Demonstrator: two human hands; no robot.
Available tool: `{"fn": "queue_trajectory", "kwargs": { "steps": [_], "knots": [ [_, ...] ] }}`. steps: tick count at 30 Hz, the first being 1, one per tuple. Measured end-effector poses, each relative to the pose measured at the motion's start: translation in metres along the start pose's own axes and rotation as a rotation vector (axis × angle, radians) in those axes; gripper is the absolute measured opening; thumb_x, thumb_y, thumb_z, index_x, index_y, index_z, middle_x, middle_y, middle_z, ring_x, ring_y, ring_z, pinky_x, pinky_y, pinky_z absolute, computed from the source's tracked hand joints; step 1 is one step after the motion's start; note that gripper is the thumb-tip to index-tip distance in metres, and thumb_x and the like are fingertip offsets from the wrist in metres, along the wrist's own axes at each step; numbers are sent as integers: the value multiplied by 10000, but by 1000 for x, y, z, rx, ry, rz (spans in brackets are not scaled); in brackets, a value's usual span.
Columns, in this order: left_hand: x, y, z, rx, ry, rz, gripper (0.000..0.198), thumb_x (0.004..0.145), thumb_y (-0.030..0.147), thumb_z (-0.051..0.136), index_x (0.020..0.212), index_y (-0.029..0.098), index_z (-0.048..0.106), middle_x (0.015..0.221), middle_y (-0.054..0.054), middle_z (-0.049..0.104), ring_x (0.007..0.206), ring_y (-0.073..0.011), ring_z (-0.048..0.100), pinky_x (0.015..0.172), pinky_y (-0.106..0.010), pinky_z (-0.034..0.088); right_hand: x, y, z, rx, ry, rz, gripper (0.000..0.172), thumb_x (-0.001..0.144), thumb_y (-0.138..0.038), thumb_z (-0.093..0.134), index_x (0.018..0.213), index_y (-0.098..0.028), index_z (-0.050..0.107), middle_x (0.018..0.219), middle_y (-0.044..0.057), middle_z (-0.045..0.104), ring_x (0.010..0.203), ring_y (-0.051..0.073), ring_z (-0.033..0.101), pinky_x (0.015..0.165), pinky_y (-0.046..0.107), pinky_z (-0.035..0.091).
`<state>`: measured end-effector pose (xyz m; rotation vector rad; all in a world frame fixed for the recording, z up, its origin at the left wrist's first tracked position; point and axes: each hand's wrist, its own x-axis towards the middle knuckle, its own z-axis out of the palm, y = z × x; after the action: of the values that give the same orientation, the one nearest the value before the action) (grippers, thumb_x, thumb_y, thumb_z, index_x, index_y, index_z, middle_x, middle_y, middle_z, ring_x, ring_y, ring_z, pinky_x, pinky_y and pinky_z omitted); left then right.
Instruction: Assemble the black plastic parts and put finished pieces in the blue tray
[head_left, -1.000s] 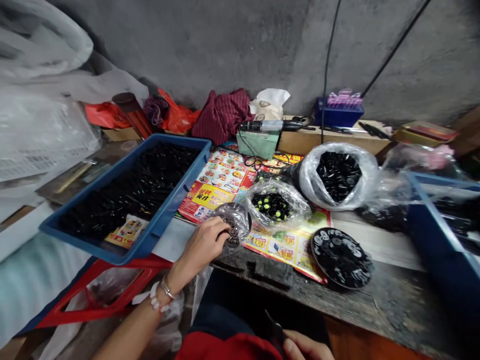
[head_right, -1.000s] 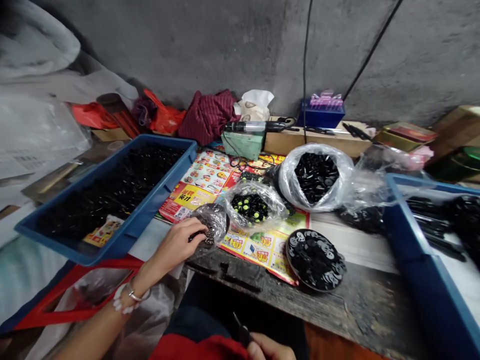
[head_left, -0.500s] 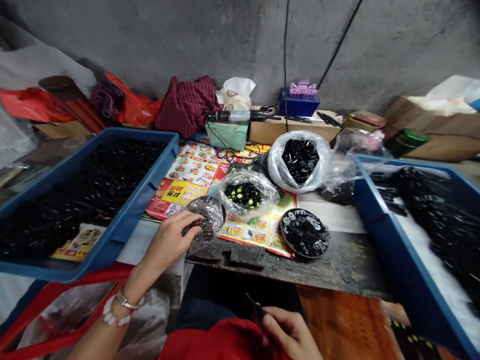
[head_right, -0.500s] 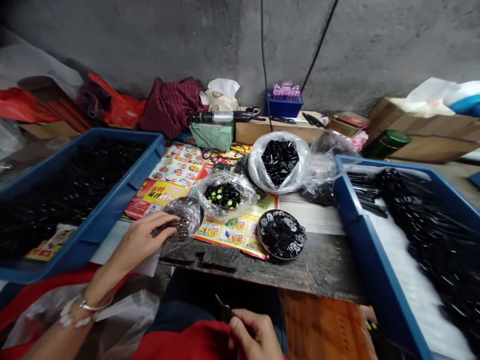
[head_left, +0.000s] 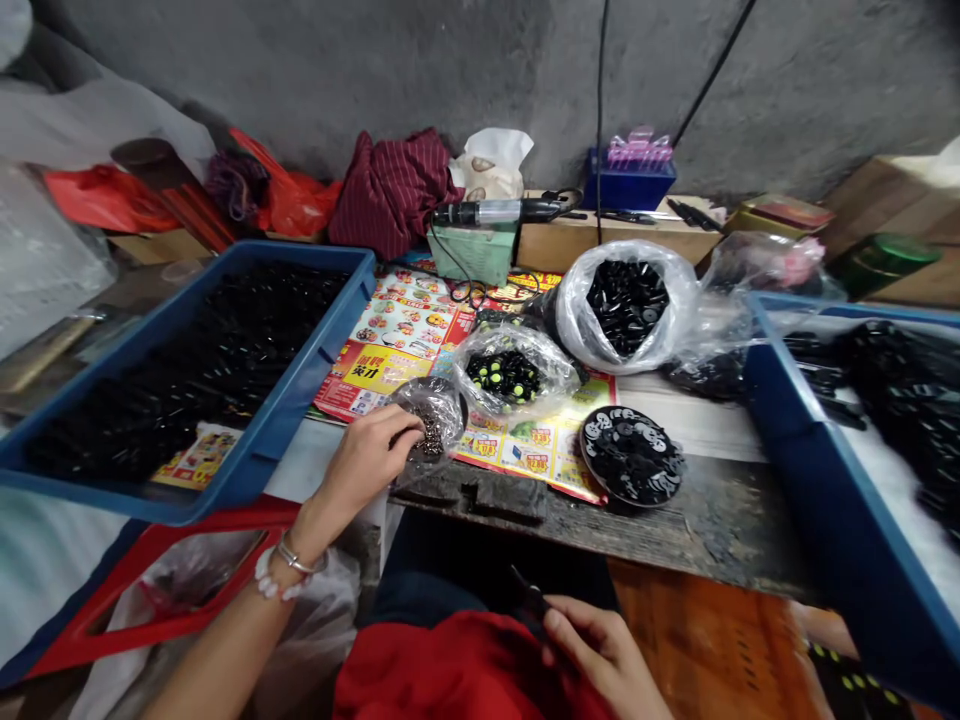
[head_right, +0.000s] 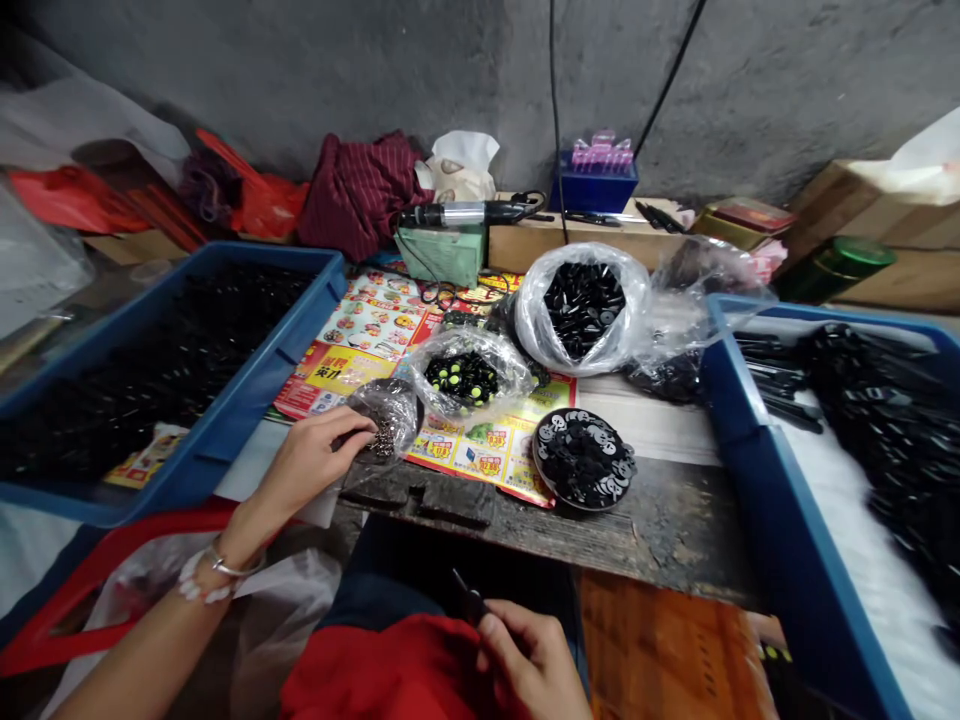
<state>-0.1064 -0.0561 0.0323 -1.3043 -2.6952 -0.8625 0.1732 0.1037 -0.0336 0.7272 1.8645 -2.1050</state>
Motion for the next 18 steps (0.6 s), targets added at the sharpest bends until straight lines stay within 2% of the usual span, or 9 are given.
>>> {"fn": "queue_trajectory", "kwargs": {
  "steps": [5,10,15,18],
  "knots": [
    [3,3,-8,-112,90,-95,93,821,199,627,796,187,716,825,-15,747,781,-179,677,744,-264,476,2,6,0,46,51,8,565,824,-655,537,698,-113,639,574,19,548,451,83,417,441,205,285],
    [-1,13,-8,-352,98,-248,72,745,232,700,716,168,718,733,-30,744,688,-182,675,646,-255,495,1,3,2,88,80,19,547,813,-637,575,824,-103,693,617,36,590,482,100,466,466,214,334],
    [-18,50,0,-806,-37,-349,78,680,161,728,624,163,674,683,-25,713,664,-163,660,634,-232,508,3,1,3,121,112,11,566,809,-631,588,929,-93,718,629,48,616,464,102,488,459,221,348],
    [-30,73,14,-976,-206,-444,49,693,161,721,740,169,729,683,-27,720,637,-153,651,599,-219,503,6,-1,1,139,122,-14,575,812,-627,589,975,-90,718,630,53,625,451,102,500,454,220,357]
  ]
}}
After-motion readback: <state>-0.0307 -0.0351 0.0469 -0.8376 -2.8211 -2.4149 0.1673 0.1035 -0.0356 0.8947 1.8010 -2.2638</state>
